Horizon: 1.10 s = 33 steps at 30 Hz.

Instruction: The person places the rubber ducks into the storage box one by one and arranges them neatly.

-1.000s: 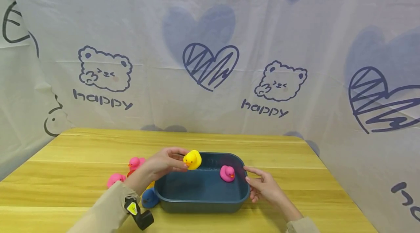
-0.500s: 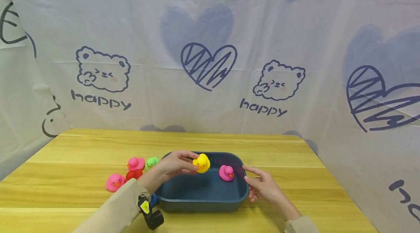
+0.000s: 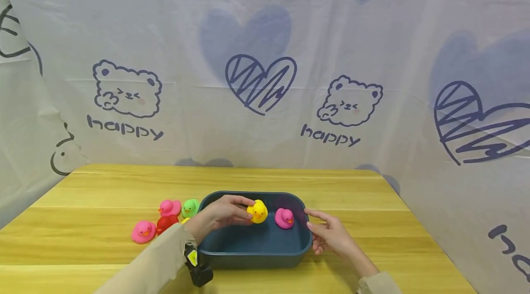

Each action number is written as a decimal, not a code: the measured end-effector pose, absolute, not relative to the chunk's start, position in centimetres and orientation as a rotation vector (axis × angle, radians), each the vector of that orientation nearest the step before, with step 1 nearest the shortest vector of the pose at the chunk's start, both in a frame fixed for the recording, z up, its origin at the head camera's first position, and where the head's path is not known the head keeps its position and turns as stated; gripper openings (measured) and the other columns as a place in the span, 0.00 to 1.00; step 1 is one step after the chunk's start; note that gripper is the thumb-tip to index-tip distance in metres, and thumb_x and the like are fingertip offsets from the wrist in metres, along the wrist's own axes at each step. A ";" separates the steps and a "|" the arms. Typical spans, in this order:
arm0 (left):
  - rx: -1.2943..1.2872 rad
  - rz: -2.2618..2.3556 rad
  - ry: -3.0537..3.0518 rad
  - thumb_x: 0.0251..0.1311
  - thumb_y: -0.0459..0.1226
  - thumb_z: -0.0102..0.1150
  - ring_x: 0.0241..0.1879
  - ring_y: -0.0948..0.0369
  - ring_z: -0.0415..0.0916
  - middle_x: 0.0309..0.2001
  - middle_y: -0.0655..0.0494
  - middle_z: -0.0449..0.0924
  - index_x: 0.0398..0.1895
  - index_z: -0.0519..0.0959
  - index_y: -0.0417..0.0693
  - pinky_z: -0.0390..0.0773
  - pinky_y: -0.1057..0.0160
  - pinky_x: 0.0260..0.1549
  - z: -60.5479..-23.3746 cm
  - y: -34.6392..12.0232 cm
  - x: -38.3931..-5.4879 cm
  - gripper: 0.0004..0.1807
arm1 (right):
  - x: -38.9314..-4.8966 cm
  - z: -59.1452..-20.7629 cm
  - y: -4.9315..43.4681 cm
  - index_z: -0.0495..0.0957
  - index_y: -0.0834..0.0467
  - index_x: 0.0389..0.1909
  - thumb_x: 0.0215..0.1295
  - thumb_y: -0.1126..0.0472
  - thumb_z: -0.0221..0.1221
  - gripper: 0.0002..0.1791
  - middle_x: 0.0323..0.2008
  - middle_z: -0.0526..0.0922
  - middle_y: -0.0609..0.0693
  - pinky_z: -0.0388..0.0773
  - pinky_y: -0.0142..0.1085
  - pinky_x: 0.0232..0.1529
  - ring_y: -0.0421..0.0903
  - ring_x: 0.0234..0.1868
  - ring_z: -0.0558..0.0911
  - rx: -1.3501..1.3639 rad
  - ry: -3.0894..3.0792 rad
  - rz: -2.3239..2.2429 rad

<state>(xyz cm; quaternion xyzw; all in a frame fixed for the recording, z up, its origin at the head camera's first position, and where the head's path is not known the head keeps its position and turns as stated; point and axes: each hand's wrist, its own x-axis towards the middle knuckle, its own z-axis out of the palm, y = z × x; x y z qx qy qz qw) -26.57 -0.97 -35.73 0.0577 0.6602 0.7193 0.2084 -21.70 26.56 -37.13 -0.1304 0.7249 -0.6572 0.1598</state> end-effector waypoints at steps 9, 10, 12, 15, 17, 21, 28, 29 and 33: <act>0.105 1.930 1.903 0.48 0.15 0.52 0.33 0.52 0.77 0.42 0.42 0.75 0.47 0.74 0.28 0.77 0.55 0.36 -36.2 -0.6 -26.8 0.20 | -21.8 -37.2 26.7 0.47 0.70 0.64 0.65 0.59 0.51 0.34 0.17 0.73 0.48 0.74 0.29 0.19 0.38 0.16 0.74 -0.365 2.069 -1.885; 0.100 1.925 1.903 0.48 0.15 0.52 0.34 0.53 0.76 0.43 0.41 0.74 0.47 0.73 0.28 0.77 0.55 0.36 -36.3 -0.6 -26.8 0.20 | -21.8 -37.2 26.7 0.47 0.70 0.64 0.65 0.59 0.51 0.34 0.17 0.73 0.48 0.74 0.29 0.19 0.38 0.16 0.74 -0.362 2.068 -1.886; 0.088 1.913 1.898 0.48 0.15 0.51 0.34 0.53 0.76 0.45 0.40 0.73 0.48 0.73 0.28 0.76 0.56 0.37 -36.4 -0.6 -26.8 0.20 | -21.8 -37.3 26.7 0.47 0.70 0.64 0.65 0.59 0.51 0.34 0.17 0.73 0.48 0.74 0.29 0.19 0.38 0.16 0.74 -0.355 2.062 -1.887; 0.072 1.888 1.898 0.48 0.15 0.50 0.33 0.54 0.75 0.47 0.40 0.72 0.48 0.73 0.28 0.76 0.56 0.37 -36.6 -0.6 -26.9 0.21 | -21.8 -37.3 26.7 0.48 0.70 0.64 0.65 0.60 0.50 0.33 0.17 0.73 0.48 0.74 0.29 0.19 0.38 0.16 0.74 -0.348 2.063 -1.887; 0.072 1.873 1.898 0.48 0.14 0.49 0.32 0.55 0.75 0.47 0.39 0.71 0.49 0.73 0.28 0.76 0.57 0.37 -36.7 -0.6 -26.9 0.21 | -21.7 -37.3 26.7 0.48 0.70 0.64 0.65 0.60 0.50 0.33 0.17 0.73 0.48 0.74 0.29 0.19 0.38 0.16 0.74 -0.347 2.069 -1.886; 0.080 1.849 1.903 0.48 0.14 0.48 0.31 0.56 0.74 0.46 0.40 0.71 0.50 0.72 0.28 0.76 0.57 0.38 -36.8 -0.5 -27.0 0.22 | -21.7 -37.2 26.7 0.48 0.71 0.64 0.66 0.61 0.50 0.33 0.16 0.73 0.48 0.74 0.29 0.19 0.38 0.15 0.74 -0.352 2.081 -1.886; 0.082 1.787 1.927 0.48 0.15 0.49 0.31 0.55 0.76 0.40 0.41 0.73 0.50 0.72 0.29 0.77 0.57 0.37 -36.9 -0.4 -27.0 0.23 | -21.5 -37.2 26.7 0.47 0.71 0.64 0.65 0.60 0.50 0.33 0.16 0.74 0.48 0.74 0.29 0.18 0.38 0.15 0.74 -0.355 2.072 -1.900; 0.078 1.775 1.937 0.48 0.15 0.49 0.30 0.55 0.76 0.39 0.41 0.74 0.51 0.72 0.30 0.77 0.57 0.36 -36.9 -0.4 -26.9 0.23 | -21.5 -37.2 26.7 0.47 0.71 0.64 0.65 0.60 0.50 0.33 0.16 0.74 0.48 0.74 0.29 0.18 0.38 0.15 0.75 -0.350 2.069 -1.904; 0.055 1.751 1.973 0.48 0.16 0.51 0.26 0.57 0.73 0.34 0.42 0.74 0.50 0.73 0.31 0.77 0.58 0.35 -36.9 -0.3 -27.0 0.22 | -21.5 -37.1 26.6 0.48 0.70 0.64 0.65 0.60 0.50 0.33 0.16 0.74 0.49 0.74 0.29 0.18 0.38 0.15 0.74 -0.333 2.070 -1.907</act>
